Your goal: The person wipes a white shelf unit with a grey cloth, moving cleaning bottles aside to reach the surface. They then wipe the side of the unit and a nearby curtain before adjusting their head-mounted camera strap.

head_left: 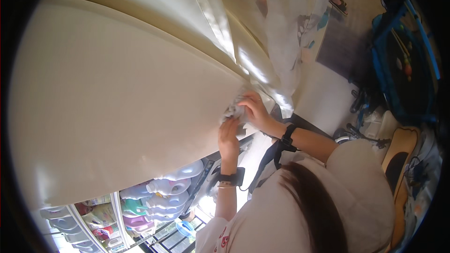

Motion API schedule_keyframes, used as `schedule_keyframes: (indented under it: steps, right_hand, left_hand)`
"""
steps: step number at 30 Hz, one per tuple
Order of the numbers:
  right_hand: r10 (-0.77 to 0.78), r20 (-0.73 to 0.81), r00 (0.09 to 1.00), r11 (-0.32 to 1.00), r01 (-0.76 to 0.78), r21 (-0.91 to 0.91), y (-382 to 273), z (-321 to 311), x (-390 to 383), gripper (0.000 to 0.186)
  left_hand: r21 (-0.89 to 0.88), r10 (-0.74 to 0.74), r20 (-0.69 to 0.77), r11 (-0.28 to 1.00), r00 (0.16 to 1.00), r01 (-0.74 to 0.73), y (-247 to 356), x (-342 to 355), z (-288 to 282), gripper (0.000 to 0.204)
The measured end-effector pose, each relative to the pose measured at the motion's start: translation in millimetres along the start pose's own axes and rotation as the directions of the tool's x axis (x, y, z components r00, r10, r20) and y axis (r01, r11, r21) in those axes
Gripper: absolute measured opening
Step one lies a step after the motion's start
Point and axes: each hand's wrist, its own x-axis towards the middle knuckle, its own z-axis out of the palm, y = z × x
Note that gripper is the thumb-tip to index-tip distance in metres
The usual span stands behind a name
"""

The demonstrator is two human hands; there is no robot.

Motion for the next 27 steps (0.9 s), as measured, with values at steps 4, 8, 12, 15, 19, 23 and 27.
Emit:
schedule_keyframes:
  steps: [4, 8, 12, 15, 19, 23, 27]
  right_hand:
    - [-0.141, 0.030, 0.990, 0.968, 0.131, 0.213, -66, 6, 38, 0.034]
    - [-0.391, -0.025, 0.920, 0.856, 0.374, 0.358, -145, 7, 105, 0.037]
    - [-0.519, -0.230, 0.824, 0.691, 0.562, 0.454, -217, 20, 167, 0.027]
    - [-0.664, -0.203, 0.720, 0.682, 0.694, 0.230, -218, 25, 184, 0.026]
    - [-0.688, -0.116, 0.716, 0.709, 0.698, 0.102, -174, 23, 169, 0.041]
    - [-0.616, -0.074, 0.784, 0.785, 0.619, 0.019, -111, 14, 140, 0.047]
    - [-0.384, 0.087, 0.919, 0.923, 0.381, 0.042, -58, 4, 101, 0.048]
  left_hand:
    - [0.039, -0.014, -0.308, 0.999, 0.951, 0.027, 10, 5, -45, 0.027]
    - [0.281, 0.164, -0.568, 0.960, 0.806, 0.003, 28, 53, -125, 0.024]
    - [0.541, 0.342, -0.653, 0.835, 0.676, 0.100, 52, 98, -191, 0.021]
    - [0.486, 0.265, -0.690, 0.859, 0.674, 0.160, 52, 112, -179, 0.024]
    - [0.670, 0.328, -0.503, 0.733, 0.799, 0.121, 43, 105, -145, 0.038]
    - [0.585, 0.248, -0.393, 0.810, 0.885, 0.033, 30, 86, -89, 0.051]
    - [0.551, 0.213, -0.251, 0.833, 0.944, -0.042, 14, 58, -39, 0.053]
